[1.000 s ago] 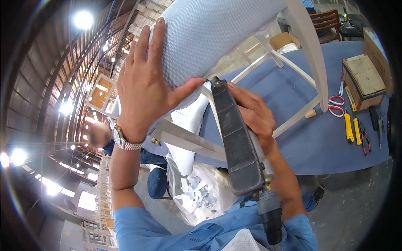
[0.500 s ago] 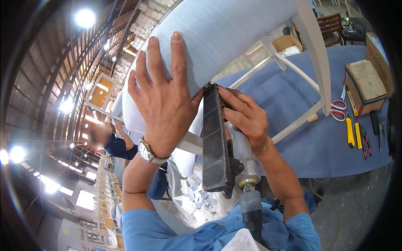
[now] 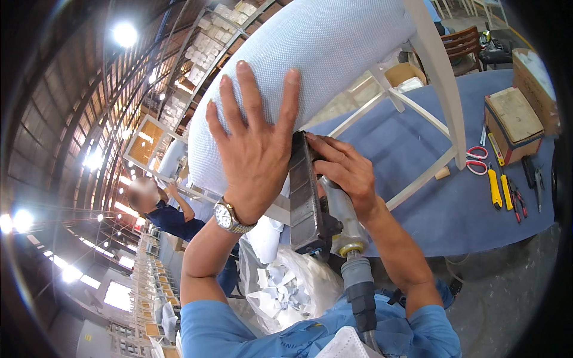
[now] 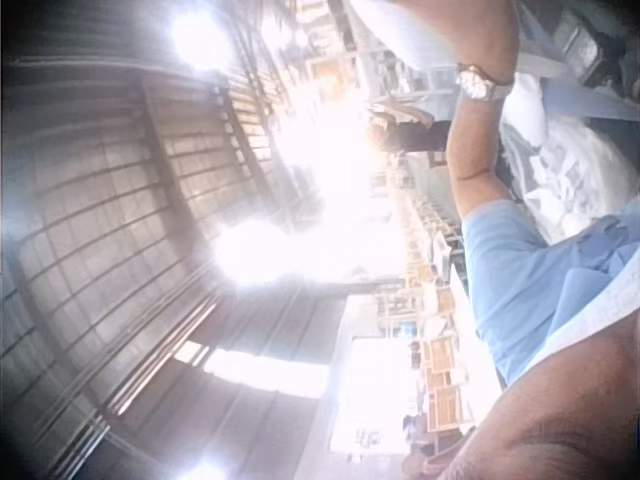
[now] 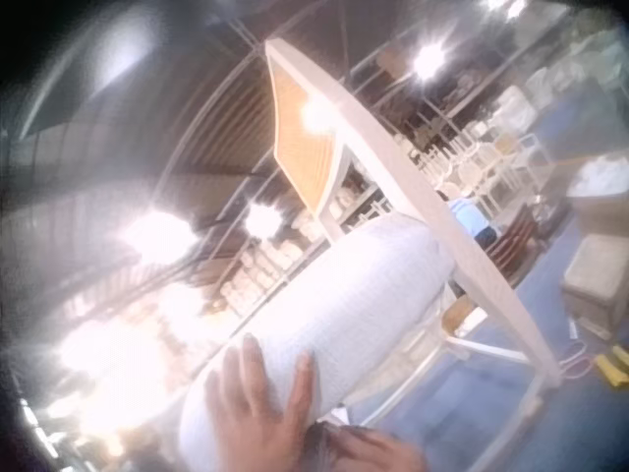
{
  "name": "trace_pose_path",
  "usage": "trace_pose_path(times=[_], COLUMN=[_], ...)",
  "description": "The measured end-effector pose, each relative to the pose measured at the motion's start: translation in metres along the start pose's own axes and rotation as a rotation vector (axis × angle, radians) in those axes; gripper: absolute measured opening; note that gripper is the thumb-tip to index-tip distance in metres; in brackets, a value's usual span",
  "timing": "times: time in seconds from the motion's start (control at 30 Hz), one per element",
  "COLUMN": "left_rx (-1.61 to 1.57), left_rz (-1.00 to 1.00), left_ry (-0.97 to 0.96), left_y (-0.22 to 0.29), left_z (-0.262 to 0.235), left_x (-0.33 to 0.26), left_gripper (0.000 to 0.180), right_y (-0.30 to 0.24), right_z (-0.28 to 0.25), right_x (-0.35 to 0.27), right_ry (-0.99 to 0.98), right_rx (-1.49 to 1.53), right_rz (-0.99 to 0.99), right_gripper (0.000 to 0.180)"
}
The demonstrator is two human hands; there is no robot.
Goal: The person staples light blue fabric onto a white wooden chair frame using a pneumatic staple gun. They repeatedly reposition the chair to access different sides, pull the fabric taut, and trim excess material with a utility knife.
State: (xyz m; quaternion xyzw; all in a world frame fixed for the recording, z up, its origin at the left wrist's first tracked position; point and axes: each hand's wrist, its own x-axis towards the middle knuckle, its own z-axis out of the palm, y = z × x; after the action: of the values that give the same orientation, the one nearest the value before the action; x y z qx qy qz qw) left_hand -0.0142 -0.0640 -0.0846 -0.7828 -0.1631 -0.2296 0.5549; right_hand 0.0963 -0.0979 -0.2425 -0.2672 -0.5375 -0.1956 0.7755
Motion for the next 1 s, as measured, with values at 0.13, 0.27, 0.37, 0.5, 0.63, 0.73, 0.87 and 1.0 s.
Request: trace_pose_path(times=[0.13, 0.27, 0.37, 0.5, 0.63, 0.73, 0.87, 1.0], left_rx=[-0.051, -0.763, -0.543, -0.536, -0.391, -0.268, -0.172, -0.112], left_rz=[0.084, 0.36, 0.379, 0.046, 0.056, 0.103, 0.05, -0.009], left_ry=[-0.116, -0.287, 0.163, -0.123, -0.176, -0.099, -0.091, -0.091], left_y=[0.011, -0.007, -0.067, -0.091, -0.066, -0.054, -0.04, -0.027], left_z=[-0.008, -0.033, -0.03, -0.012, -0.02, -0.022, -0.022, -0.023], left_x=[-0.019, -0.032, 0.0, 0.032, 0.023, 0.016, 0.005, 0.0], left_gripper=[0.071, 0.078, 0.074, 0.088, 0.101, 0.116, 0.119, 0.123], right_y=[-0.009, -0.019, -0.025, -0.024, -0.023, -0.018, -0.019, -0.019], right_z=[-0.008, -0.027, -0.029, -0.026, -0.015, -0.007, 0.007, 0.012], right_x=[-0.012, -0.03, -0.032, -0.028, -0.025, -0.023, -0.02, -0.019], right_ry=[0.036, 0.085, 0.086, 0.095, 0.103, 0.144, 0.186, 0.145], right_rx=[-0.092, -0.121, -0.156, -0.125, -0.067, -0.031, 0.06, 0.054], right_rz=[0.031, 0.102, 0.112, 0.073, 0.079, 0.081, 0.066, 0.063], right_gripper=[0.028, 0.025, 0.026, 0.024, 0.024, 0.025, 0.029, 0.028])
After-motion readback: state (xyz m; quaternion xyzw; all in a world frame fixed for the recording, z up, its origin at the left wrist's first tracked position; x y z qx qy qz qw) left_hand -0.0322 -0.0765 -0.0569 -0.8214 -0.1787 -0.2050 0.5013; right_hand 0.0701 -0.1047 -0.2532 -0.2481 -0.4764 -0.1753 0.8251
